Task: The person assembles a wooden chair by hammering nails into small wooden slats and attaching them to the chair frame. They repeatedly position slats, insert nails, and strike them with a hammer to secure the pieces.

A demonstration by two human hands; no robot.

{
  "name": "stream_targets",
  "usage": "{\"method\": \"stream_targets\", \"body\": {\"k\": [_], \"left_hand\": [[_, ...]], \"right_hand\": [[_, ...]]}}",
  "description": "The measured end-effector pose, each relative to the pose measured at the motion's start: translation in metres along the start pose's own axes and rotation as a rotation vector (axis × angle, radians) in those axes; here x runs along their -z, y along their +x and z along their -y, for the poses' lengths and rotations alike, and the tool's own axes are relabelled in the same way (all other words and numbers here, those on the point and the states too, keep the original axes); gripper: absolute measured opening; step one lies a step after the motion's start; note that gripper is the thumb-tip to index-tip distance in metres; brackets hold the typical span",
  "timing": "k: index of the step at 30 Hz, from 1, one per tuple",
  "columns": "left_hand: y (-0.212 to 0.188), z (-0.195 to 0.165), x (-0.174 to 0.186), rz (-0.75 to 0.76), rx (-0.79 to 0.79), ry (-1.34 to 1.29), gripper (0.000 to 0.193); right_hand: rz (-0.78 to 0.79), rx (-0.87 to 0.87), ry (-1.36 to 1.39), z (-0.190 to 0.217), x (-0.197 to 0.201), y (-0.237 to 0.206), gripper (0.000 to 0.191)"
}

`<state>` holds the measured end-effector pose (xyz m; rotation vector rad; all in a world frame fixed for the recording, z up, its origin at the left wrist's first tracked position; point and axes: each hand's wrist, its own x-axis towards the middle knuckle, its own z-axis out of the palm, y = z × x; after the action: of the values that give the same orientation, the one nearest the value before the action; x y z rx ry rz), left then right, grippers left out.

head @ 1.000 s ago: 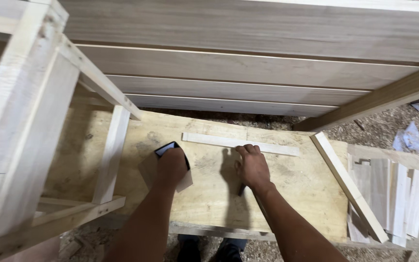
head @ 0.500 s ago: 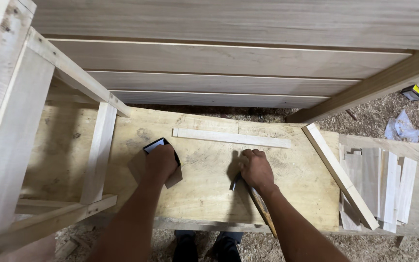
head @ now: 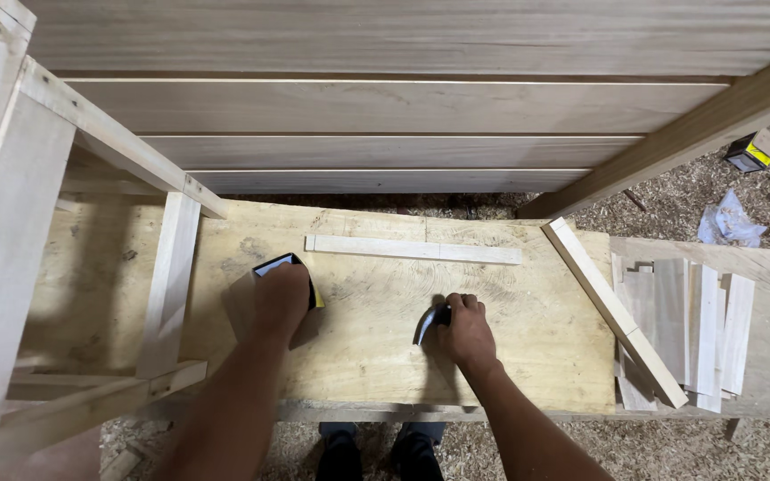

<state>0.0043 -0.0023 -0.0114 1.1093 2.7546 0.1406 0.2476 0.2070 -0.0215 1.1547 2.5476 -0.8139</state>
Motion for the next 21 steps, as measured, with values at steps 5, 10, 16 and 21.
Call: {"method": "stream_targets", "body": {"k": [5,10,16,21], "left_hand": [[0.001,0.009,0.007,0.064,-0.067,0.031,0.013],[-0.001,0.005,0.003,0.054,-0.008,0.014,0.016],[-0.004,-0.010,-0.001,0.040,0.256,-0.169,0.021],[-0.012,-0.026,0.019,-0.165,0.567,-0.275,0.031]], "right_hand": [[0.044,-0.113,-0.049,0.002,-0.001,0.001,0.052],[0.011,-0.143,-0.078,0.002,-0.008,0.007,0.042],[0.050,-0.169,-0.099,-0.002,-0.005,0.003,0.033],[0.156,-0.212,0.013,-0.004,-0.001,0.001,0.055]]}}
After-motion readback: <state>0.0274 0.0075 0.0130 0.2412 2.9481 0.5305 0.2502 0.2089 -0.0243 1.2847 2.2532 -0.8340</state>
